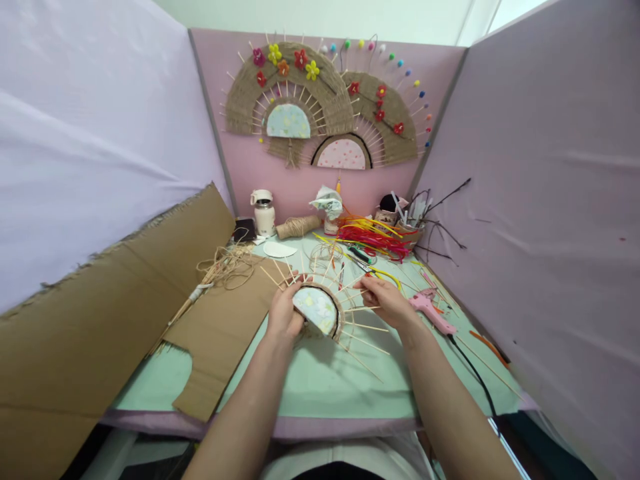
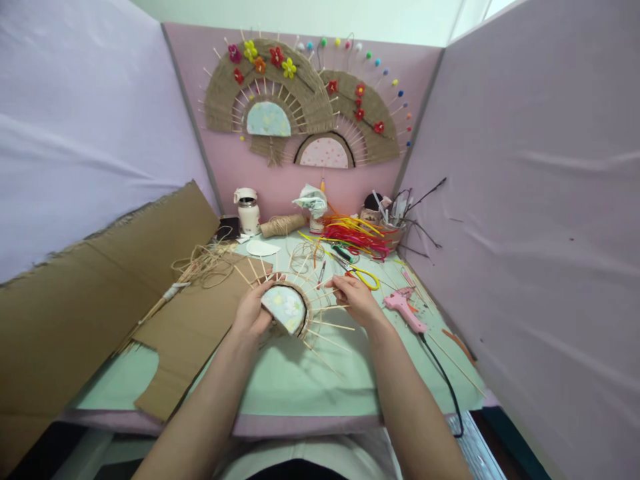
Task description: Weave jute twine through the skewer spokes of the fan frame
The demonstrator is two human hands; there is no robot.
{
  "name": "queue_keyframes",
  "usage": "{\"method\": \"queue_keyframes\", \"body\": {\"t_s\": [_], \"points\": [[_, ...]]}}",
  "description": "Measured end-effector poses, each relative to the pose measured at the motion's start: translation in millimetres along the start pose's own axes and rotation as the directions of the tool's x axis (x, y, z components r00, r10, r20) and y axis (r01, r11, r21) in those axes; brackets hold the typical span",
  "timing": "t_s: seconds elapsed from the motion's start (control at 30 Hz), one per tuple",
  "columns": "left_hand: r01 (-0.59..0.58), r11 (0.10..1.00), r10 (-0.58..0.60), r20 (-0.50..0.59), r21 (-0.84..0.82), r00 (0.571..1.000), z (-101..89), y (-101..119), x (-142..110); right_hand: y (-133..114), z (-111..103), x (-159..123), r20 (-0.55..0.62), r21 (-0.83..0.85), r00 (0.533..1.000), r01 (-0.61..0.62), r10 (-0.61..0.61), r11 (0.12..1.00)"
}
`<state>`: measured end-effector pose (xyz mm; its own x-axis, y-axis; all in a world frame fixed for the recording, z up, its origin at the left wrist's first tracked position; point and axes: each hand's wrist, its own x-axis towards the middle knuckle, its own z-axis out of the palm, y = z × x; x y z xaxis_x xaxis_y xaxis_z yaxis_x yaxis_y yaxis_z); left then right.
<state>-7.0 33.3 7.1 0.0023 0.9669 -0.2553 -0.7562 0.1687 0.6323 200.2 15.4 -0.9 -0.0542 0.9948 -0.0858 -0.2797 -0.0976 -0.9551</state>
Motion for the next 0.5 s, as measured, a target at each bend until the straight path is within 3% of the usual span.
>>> {"method": "queue_keyframes", "body": {"t_s": [0.13,0.27,0.4,0.5], "points": [[0.12,0.991,-0.123,0.063,0.051,0.99,4.1,1.4,-6.2,0.5,-2.7,0.8,-0.054,0.023,0.998,0.03,-0.028,0.999],[0.262,0.945,-0.296,0.171,0.198,0.94,5.1,4.4,-12.4,-2.4,-6.3,1.3,-0.098,0.049,0.992,0.084,-0.079,0.995],[0.204,0.935,-0.283,0.261,0.291,0.923,3.6,2.9,-14.0,-5.9,-6.6,0.5,-0.087,0.037,0.991,0.109,-0.105,0.993],[0.131,0.949,-0.213,0.279,0.287,0.936,3.5,3.6,-13.2,-7.2,-4.8,0.0,-0.101,0.033,0.986,0.138,-0.134,0.99]]}}
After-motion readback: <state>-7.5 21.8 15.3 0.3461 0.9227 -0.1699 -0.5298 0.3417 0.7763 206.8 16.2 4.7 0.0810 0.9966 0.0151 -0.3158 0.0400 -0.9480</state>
